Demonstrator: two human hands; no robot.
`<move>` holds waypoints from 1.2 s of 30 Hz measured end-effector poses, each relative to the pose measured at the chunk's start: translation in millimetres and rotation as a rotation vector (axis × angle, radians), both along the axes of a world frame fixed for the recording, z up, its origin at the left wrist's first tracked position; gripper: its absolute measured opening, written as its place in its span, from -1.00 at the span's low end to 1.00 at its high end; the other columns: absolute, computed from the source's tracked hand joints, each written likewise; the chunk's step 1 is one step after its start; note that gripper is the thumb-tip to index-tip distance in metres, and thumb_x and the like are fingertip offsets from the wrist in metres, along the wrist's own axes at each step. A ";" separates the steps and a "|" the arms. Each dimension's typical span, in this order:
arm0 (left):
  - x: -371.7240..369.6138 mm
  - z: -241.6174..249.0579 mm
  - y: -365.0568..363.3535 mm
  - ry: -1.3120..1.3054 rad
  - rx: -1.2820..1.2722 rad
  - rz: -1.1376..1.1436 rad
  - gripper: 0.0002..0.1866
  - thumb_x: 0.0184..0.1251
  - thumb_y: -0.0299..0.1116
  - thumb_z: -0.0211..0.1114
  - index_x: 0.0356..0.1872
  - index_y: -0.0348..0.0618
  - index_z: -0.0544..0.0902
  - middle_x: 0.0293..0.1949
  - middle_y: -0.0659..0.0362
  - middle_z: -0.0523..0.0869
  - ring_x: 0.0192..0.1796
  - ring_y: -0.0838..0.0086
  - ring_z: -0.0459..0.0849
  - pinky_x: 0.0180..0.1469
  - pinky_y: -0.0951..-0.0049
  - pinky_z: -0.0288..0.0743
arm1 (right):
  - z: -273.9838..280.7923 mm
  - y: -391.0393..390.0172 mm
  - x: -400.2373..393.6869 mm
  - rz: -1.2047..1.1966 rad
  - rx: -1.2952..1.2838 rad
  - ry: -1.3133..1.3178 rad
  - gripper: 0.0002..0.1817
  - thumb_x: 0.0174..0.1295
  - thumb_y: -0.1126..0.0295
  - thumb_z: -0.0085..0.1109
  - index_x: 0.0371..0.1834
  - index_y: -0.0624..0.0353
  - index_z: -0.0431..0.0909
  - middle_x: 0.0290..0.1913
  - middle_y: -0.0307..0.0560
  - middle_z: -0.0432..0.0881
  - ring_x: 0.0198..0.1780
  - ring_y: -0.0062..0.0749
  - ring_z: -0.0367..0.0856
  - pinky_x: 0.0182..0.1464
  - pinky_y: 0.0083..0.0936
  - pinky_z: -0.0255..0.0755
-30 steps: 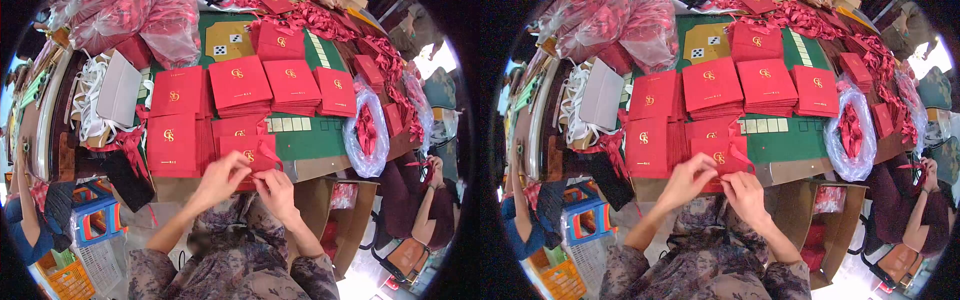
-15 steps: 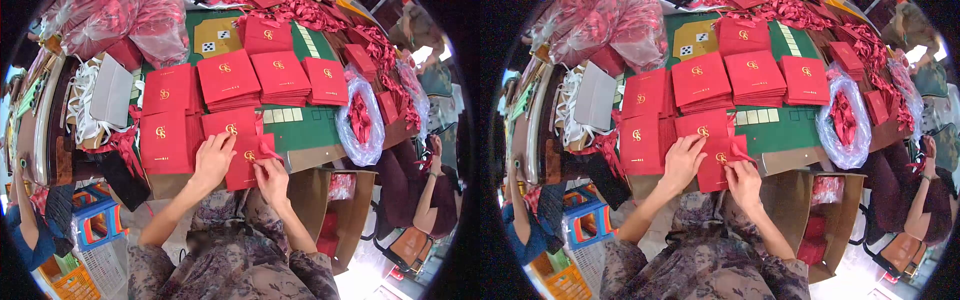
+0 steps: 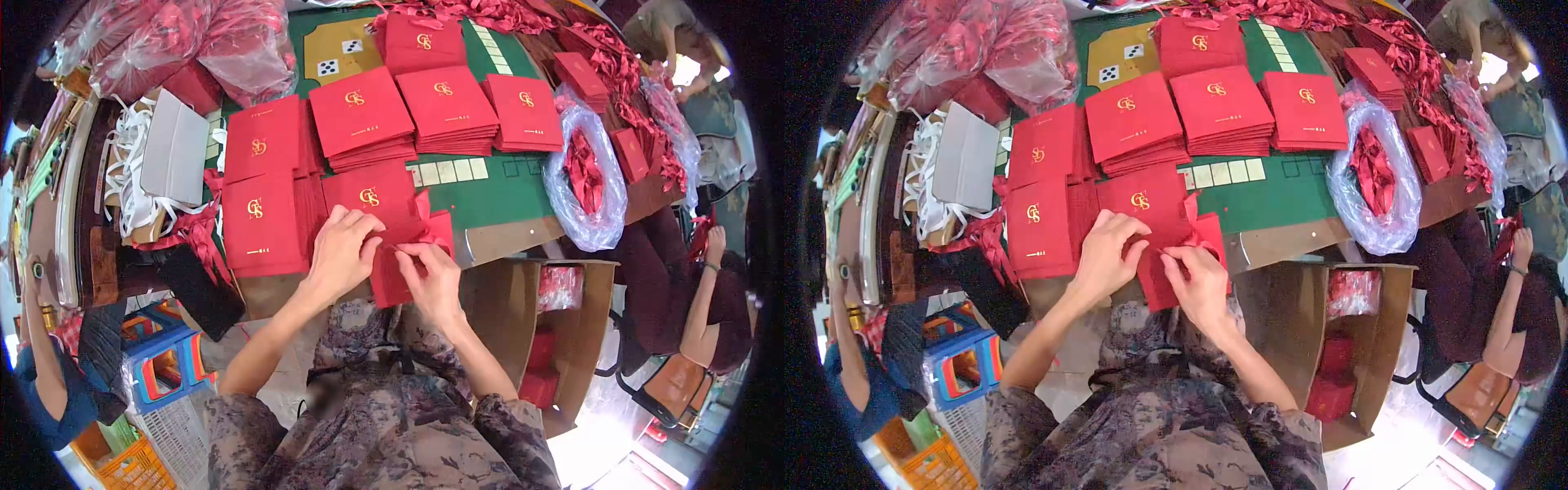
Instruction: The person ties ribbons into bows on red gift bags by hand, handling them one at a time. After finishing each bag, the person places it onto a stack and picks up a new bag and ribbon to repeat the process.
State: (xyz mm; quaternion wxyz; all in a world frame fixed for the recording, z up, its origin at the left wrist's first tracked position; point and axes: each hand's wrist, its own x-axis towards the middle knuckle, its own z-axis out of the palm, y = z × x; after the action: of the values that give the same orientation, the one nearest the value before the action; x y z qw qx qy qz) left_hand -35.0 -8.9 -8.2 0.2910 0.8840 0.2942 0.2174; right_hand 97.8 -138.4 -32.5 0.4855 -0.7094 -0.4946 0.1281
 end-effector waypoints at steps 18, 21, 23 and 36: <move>-0.1 15.8 7.1 0.112 -0.495 0.025 -0.85 0.37 -0.43 0.29 -0.14 -0.22 0.75 -0.27 0.12 0.80 -0.18 0.39 0.60 0.00 0.35 0.44 | 9.9 4.9 -15.4 -0.084 -0.052 0.109 -0.89 0.15 0.48 0.40 -0.32 0.23 0.64 -0.36 -0.04 0.70 -0.39 -0.23 0.69 -0.32 -0.38 0.54; -1.4 12.2 6.5 0.098 -0.512 0.022 -0.85 0.38 -0.44 0.28 -0.14 -0.22 0.74 -0.26 0.12 0.80 -0.14 0.40 0.62 0.05 0.35 0.45 | 15.6 3.6 -14.7 -0.090 -0.098 0.210 -0.90 0.17 0.50 0.37 -0.31 0.25 0.64 -0.36 -0.03 0.70 -0.40 -0.32 0.70 -0.33 -0.42 0.55; -1.2 11.6 7.7 0.092 -0.561 0.023 -0.85 0.38 -0.45 0.27 -0.14 -0.23 0.74 -0.24 0.11 0.80 -0.11 0.41 0.64 0.09 0.36 0.45 | 17.5 3.3 -13.8 -0.103 -0.116 0.286 -0.90 0.20 0.51 0.36 -0.31 0.27 0.63 -0.37 -0.03 0.70 -0.41 -0.39 0.70 -0.33 -0.45 0.55; -0.3 16.2 7.4 0.080 -0.548 0.011 -0.86 0.38 -0.46 0.28 -0.14 -0.22 0.74 -0.23 0.13 0.79 -0.11 0.43 0.64 0.06 0.39 0.46 | 16.6 3.1 -9.5 -0.063 -0.121 0.295 -0.91 0.25 0.51 0.33 -0.28 0.31 0.64 -0.36 -0.10 0.70 -0.39 -0.57 0.65 -0.29 -0.55 0.53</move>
State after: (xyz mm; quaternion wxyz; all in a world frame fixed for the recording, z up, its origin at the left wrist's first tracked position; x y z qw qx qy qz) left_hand -35.2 -1.4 8.0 0.5061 0.7787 0.3580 0.0963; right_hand 88.3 -135.3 -15.9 0.5129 -0.7262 -0.3868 0.2449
